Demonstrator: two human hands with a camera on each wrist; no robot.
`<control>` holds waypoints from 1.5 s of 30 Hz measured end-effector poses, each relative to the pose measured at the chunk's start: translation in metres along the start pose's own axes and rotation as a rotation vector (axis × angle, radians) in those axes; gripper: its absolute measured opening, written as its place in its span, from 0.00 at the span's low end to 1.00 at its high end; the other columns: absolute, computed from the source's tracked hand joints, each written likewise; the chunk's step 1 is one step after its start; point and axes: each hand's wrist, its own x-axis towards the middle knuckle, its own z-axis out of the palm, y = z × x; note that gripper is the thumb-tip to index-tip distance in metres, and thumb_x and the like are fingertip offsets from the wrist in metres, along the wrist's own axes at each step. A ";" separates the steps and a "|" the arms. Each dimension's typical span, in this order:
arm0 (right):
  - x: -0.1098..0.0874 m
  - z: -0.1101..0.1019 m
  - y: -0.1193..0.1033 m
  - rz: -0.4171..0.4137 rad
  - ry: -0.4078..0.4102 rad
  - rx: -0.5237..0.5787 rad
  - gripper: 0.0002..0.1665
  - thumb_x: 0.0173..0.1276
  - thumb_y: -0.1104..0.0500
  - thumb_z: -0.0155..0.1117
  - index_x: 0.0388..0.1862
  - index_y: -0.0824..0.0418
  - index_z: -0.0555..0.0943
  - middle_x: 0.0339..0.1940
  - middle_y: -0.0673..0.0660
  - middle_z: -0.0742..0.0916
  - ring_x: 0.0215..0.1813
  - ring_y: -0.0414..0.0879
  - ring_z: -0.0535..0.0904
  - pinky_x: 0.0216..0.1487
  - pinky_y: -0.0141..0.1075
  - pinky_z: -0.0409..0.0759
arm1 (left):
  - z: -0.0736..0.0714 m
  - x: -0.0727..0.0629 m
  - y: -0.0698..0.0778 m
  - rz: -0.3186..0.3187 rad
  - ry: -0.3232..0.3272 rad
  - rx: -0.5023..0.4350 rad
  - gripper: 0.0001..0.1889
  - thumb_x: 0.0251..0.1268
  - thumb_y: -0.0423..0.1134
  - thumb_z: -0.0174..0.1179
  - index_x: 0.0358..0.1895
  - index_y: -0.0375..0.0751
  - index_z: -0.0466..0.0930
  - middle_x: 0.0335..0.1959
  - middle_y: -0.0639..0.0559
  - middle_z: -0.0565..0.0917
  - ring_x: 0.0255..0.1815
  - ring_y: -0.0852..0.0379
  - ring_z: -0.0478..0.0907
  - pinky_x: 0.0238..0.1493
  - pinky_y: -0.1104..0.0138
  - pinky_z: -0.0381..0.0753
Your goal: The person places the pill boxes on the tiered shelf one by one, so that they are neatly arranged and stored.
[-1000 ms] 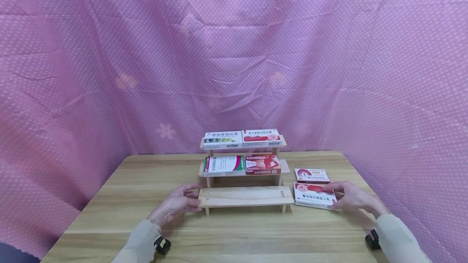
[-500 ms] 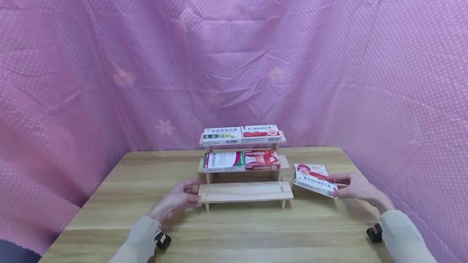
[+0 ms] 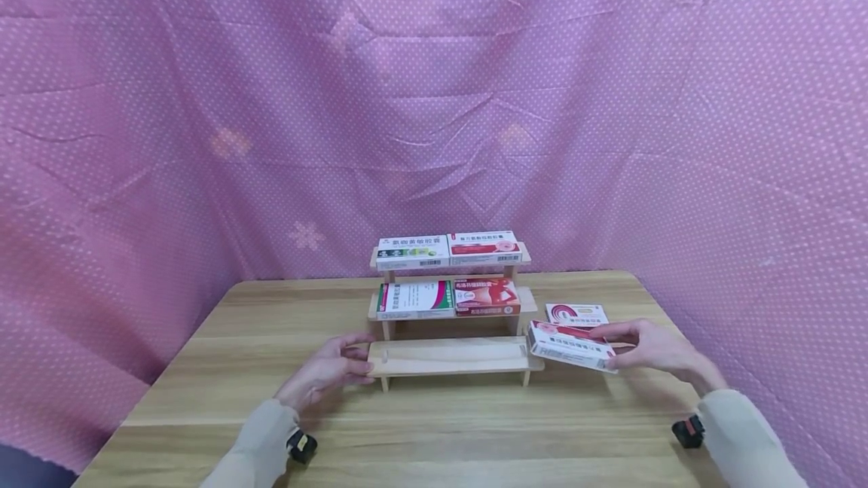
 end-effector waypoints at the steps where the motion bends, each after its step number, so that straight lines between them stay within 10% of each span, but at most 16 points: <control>1: 0.001 0.001 -0.001 -0.002 -0.012 0.011 0.31 0.57 0.54 0.73 0.62 0.55 0.80 0.65 0.64 0.79 0.54 0.36 0.76 0.52 0.29 0.75 | 0.000 0.000 0.000 -0.001 0.003 0.001 0.37 0.58 0.21 0.58 0.72 0.25 0.55 0.55 0.29 0.72 0.44 0.47 0.82 0.53 0.55 0.86; 26: 0.028 0.049 -0.039 -0.060 -0.038 0.119 0.33 0.56 0.54 0.76 0.62 0.57 0.80 0.69 0.68 0.73 0.61 0.57 0.76 0.52 0.26 0.79 | 0.000 0.000 0.001 0.003 -0.003 0.009 0.36 0.59 0.22 0.58 0.72 0.25 0.55 0.54 0.30 0.72 0.44 0.48 0.82 0.53 0.55 0.86; 45: 0.052 0.086 -0.055 -0.120 0.010 0.116 0.34 0.53 0.51 0.78 0.61 0.55 0.81 0.66 0.62 0.79 0.65 0.58 0.76 0.63 0.48 0.79 | 0.000 -0.001 0.001 0.005 -0.009 -0.006 0.37 0.59 0.21 0.58 0.72 0.24 0.54 0.54 0.31 0.72 0.43 0.48 0.81 0.54 0.54 0.86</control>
